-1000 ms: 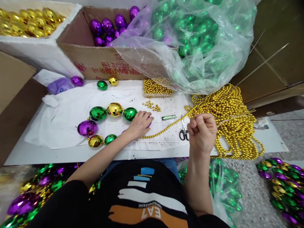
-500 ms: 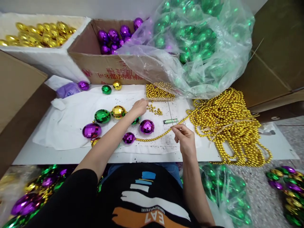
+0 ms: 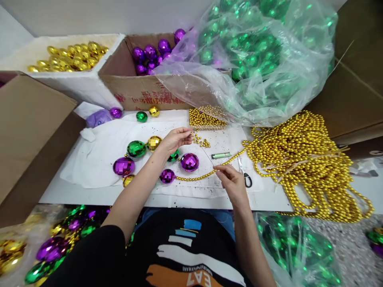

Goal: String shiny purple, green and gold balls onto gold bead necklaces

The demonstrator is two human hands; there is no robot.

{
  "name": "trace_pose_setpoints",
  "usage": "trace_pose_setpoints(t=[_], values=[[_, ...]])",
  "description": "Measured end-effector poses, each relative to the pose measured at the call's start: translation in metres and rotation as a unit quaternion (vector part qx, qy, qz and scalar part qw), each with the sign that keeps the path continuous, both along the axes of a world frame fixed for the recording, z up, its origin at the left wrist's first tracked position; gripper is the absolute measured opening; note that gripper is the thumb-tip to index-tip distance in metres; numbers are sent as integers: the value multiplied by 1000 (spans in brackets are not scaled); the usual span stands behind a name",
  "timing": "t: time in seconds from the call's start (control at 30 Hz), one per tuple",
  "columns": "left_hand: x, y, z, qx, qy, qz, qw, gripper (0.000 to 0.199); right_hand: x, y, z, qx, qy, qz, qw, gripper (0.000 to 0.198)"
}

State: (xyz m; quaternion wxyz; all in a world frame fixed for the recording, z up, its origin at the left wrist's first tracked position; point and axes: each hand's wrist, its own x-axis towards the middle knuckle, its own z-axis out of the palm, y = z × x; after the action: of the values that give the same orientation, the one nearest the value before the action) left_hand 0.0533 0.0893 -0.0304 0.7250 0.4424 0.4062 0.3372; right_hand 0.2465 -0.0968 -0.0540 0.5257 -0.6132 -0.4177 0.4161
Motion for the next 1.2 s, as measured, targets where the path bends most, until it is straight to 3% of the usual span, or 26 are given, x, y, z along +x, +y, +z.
trace_pose_setpoints(t=[0.13, 0.8, 0.93, 1.07, 1.13, 1.17, 1.2], values=[[-8, -12, 4, -52, -59, 11, 997, 11, -5, -4, 6, 1, -18, 13, 1000, 14], [-14, -17, 0, -50, -117, 72, 989, 18, -11, -5, 10, -22, -54, 34, 998, 17], [-7, -26, -3, -61, -126, 26, 990, 20, -18, 7, 5, -26, -13, 24, 999, 18], [-11, -15, -3, 0, -51, -100, 994, 28, -27, 22, 2, -26, 50, -3, 998, 22], [-25, 10, -1, 96, 56, -79, 991, 28, -27, 24, 1, -32, 63, -9, 997, 23], [-34, 26, 1, 158, 139, -43, 977, 26, -26, 24, -1, -36, 66, -11, 997, 24], [-44, 43, 2, 221, 240, -3, 945, 24, -25, 23, -2, -40, 71, -13, 997, 24]])
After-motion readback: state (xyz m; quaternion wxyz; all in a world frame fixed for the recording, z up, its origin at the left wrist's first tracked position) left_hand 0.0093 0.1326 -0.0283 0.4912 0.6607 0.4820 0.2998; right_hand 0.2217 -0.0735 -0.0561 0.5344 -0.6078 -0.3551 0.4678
